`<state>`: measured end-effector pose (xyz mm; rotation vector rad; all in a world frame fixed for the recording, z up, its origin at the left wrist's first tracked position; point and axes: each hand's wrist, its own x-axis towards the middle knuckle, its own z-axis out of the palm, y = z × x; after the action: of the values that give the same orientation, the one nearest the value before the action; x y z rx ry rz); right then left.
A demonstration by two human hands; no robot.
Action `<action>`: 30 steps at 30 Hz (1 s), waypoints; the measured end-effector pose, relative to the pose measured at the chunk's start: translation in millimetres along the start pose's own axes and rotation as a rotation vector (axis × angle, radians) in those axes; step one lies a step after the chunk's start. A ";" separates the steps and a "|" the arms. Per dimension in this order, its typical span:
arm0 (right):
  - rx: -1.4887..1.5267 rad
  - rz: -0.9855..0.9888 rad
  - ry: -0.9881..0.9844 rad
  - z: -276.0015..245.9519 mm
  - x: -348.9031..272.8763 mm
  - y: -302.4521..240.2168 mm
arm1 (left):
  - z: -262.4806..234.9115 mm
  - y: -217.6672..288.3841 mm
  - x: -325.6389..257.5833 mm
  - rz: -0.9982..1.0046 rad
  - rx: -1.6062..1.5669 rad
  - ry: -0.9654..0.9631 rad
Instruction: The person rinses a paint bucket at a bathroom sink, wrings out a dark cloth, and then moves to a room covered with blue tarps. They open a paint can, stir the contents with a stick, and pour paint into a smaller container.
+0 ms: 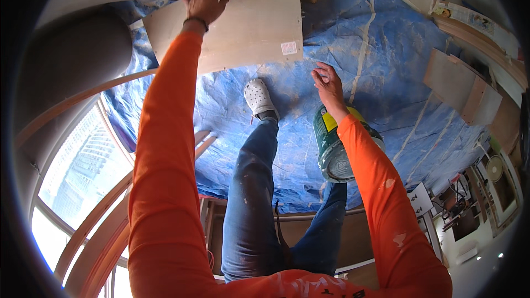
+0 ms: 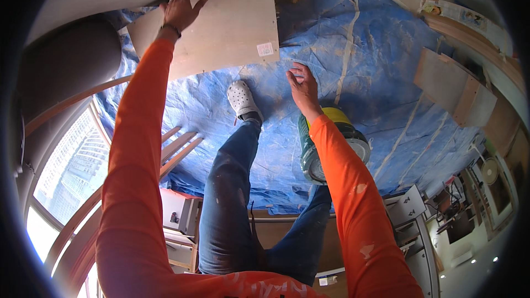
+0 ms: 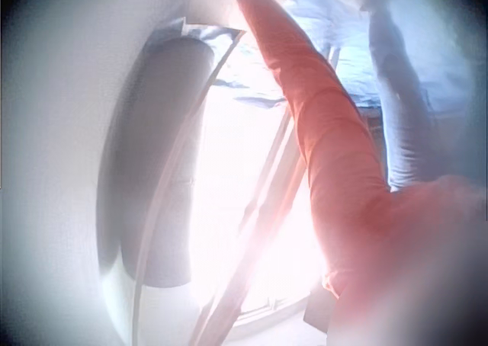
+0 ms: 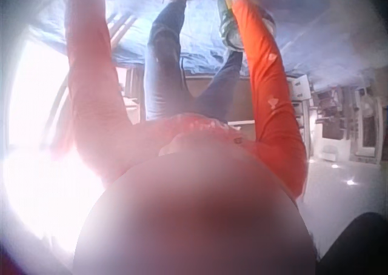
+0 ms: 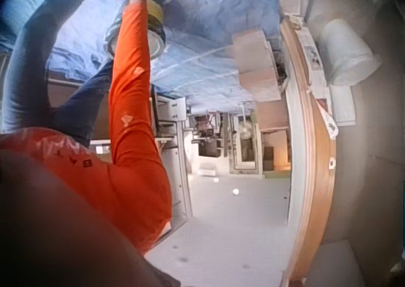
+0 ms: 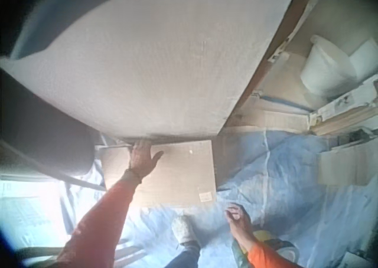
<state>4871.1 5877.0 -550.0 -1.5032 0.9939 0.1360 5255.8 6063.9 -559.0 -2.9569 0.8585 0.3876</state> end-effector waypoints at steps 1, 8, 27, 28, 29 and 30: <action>0.028 -0.056 0.063 -6.4 -2.7 -2.4 | -8.5 8.0 -15.3 0.027 -0.027 0.081; -0.290 -0.580 0.270 0.4 -52.1 -137.7 | -95.6 32.4 -233.2 0.025 -0.077 0.208; -0.979 -0.695 -0.200 24.8 -105.6 -116.5 | -61.6 -20.3 -158.3 -0.116 -0.085 -0.263; -0.974 -0.702 -0.209 26.3 -107.1 -116.3 | -28.6 -32.9 -145.8 -0.030 -0.026 -0.256; -0.966 -0.708 -0.218 28.4 -109.3 -115.6 | 3.3 -45.2 -138.6 0.057 0.036 -0.251; -0.962 -0.705 -0.220 27.1 -109.2 -112.4 | 24.5 -45.2 -127.4 0.193 0.124 -0.282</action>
<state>4887.6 5938.3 -404.1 -2.5606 0.1281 0.2862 5170.3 6171.2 -552.5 -2.6292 1.0863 0.7106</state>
